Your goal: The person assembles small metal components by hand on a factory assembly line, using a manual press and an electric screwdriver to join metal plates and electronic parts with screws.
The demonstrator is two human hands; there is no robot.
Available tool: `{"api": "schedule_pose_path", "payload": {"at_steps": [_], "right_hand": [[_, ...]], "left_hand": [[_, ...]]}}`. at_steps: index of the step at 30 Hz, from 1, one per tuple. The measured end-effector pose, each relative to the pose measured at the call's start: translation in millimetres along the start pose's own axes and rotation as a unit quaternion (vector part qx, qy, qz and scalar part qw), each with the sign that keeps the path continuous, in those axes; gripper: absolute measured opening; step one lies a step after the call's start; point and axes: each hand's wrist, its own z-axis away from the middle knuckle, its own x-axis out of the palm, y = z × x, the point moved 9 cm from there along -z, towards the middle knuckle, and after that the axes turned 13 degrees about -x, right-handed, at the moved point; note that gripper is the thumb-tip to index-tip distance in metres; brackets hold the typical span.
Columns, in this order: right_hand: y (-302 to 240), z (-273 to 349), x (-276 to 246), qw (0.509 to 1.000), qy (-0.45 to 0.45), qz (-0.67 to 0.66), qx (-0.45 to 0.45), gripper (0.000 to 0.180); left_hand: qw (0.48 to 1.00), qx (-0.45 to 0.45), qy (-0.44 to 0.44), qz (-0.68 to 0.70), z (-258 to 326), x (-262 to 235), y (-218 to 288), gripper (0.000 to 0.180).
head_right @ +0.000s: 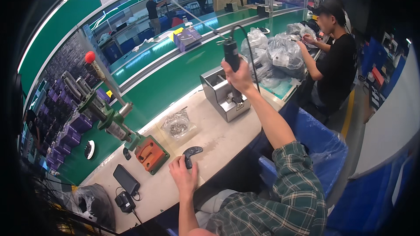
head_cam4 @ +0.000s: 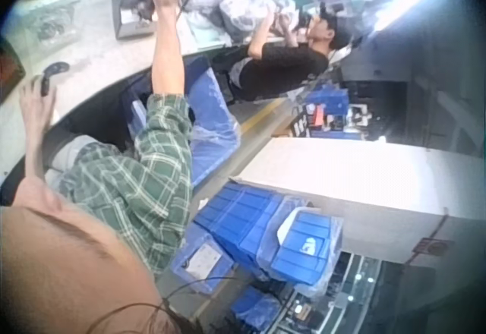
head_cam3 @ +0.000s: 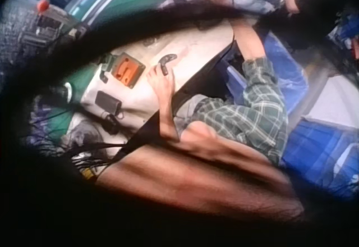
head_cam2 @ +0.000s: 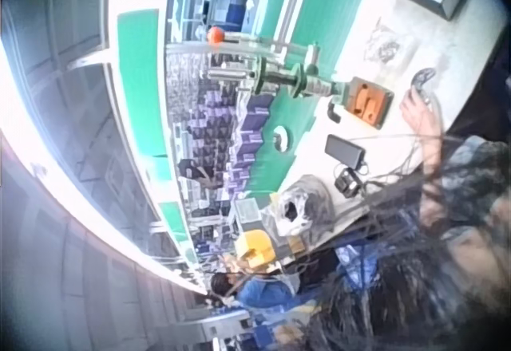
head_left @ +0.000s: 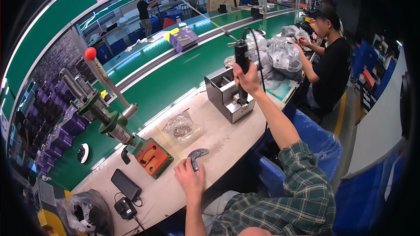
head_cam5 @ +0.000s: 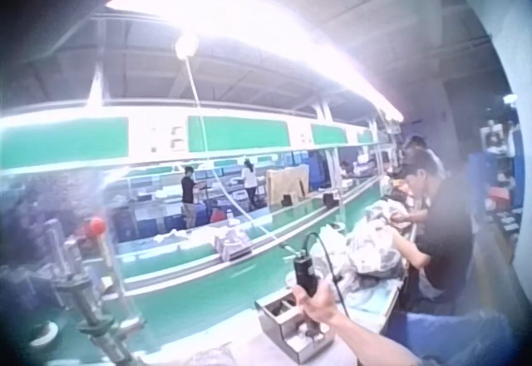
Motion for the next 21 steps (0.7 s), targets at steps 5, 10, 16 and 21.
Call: {"api": "schedule_pose_path", "payload": {"at_steps": [5, 10, 16, 21], "right_hand": [[-14.5, 7.9, -11.2, 0.986, 0.059, 0.138, -0.079, 0.036], [20.5, 14.5, 23.9, 0.966, -0.127, -0.119, 0.193, 0.037], [5.6, 14.1, -16.7, 0.973, -0.004, -0.166, 0.160, 0.040], [-40.4, 10.3, 6.2, 0.964, 0.062, -0.236, 0.101, 0.030]], "left_hand": [[1.000, 0.010, 0.001, -0.003, -0.8, -1.1, 1.2, 0.053], [1.000, 0.014, -0.003, -0.015, 0.4, 2.2, -1.1, 0.055], [1.000, 0.017, -0.001, -0.015, 0.8, 4.8, 1.1, 0.055], [1.000, 0.004, 0.002, -0.023, 0.8, 0.1, -3.3, 0.054]]}}
